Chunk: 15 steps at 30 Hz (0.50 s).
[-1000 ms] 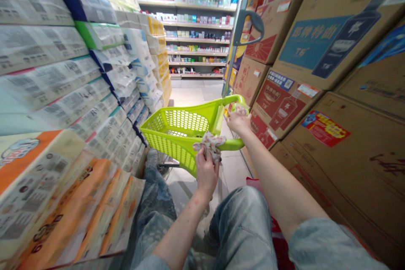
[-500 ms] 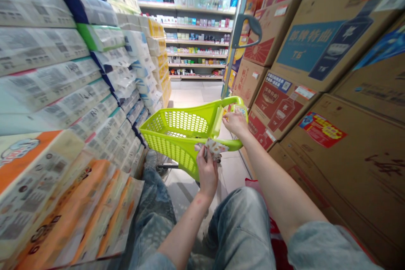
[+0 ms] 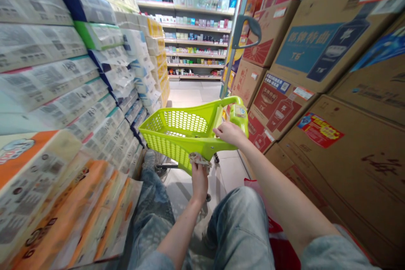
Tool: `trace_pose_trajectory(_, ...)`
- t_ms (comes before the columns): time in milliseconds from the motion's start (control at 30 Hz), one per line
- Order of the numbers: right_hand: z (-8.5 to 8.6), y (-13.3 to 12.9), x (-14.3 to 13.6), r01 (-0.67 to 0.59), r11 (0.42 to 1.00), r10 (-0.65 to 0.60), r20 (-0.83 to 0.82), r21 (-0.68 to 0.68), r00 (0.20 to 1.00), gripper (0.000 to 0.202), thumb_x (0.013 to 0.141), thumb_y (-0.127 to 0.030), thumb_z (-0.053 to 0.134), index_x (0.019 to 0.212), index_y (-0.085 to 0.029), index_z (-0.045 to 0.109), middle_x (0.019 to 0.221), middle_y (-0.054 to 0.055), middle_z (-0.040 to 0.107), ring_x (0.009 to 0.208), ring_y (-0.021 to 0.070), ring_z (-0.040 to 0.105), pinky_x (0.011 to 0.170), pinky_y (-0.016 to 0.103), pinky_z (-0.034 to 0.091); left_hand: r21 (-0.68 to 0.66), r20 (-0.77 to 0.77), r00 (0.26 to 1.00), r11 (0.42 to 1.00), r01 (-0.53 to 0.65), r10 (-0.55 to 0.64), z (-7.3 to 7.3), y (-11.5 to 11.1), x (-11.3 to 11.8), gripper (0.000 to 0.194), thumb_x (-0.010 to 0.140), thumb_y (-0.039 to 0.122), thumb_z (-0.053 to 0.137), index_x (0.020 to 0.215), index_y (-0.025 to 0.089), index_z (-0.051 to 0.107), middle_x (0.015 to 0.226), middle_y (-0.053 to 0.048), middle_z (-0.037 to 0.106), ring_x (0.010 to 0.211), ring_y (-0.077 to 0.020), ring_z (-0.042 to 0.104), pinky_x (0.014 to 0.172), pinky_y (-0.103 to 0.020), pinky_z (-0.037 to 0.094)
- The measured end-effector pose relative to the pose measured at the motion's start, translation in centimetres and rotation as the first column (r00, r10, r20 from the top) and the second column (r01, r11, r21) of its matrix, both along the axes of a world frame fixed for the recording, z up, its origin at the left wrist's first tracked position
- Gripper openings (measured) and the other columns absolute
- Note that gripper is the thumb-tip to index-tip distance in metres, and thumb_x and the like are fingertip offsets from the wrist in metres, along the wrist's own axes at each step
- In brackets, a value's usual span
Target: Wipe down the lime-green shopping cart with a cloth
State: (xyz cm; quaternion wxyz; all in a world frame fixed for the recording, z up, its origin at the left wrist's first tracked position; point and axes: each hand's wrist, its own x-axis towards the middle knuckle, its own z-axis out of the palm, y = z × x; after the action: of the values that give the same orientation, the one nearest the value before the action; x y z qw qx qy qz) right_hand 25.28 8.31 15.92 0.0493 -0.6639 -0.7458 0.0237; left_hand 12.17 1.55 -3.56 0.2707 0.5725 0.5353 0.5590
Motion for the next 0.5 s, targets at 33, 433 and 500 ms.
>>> trace_pose_trajectory(33,0.0,0.1,0.0,-0.001,1.000,0.001,0.002,-0.004,1.000,0.039,0.089,-0.039,0.040,0.081,-0.020,0.073,0.089,0.007,0.071,0.081,0.0179,0.063,0.065,0.024,0.041,0.016,-0.009,1.000,1.000,-0.008,0.008,0.4,-0.1,0.2,0.037,0.084,0.018,0.044,0.120,0.017,0.053,0.138,-0.015,0.042,0.131,-0.0260,0.038,0.108,-0.047,0.032)
trace_pose_trajectory(433,-0.3,0.7,0.0,0.042,0.999,-0.042,0.006,-0.018,0.999,0.041,0.088,-0.039,0.037,0.088,-0.019,0.072,0.098,0.009,0.069,0.085,0.0193,0.063,0.067,0.025,0.041,0.134,-0.085,0.992,0.988,-0.081,0.093,3.1,0.5,4.0,0.037,0.086,0.017,0.042,0.122,0.012,0.051,0.137,-0.020,0.041,0.136,-0.0296,0.027,0.111,-0.049,0.024)
trace_pose_trajectory(500,-0.3,0.6,0.0,0.045,0.999,-0.045,0.005,-0.019,0.999,0.040,0.088,-0.039,0.036,0.089,-0.019,0.072,0.099,0.010,0.069,0.086,0.0194,0.063,0.067,0.025,0.041,0.047,-0.099,0.994,0.998,-0.051,0.056,1.9,1.0,3.3,0.030,0.085,0.016,0.040,0.110,0.013,0.058,0.124,-0.018,0.053,0.130,-0.0295,0.037,0.110,-0.050,0.025)
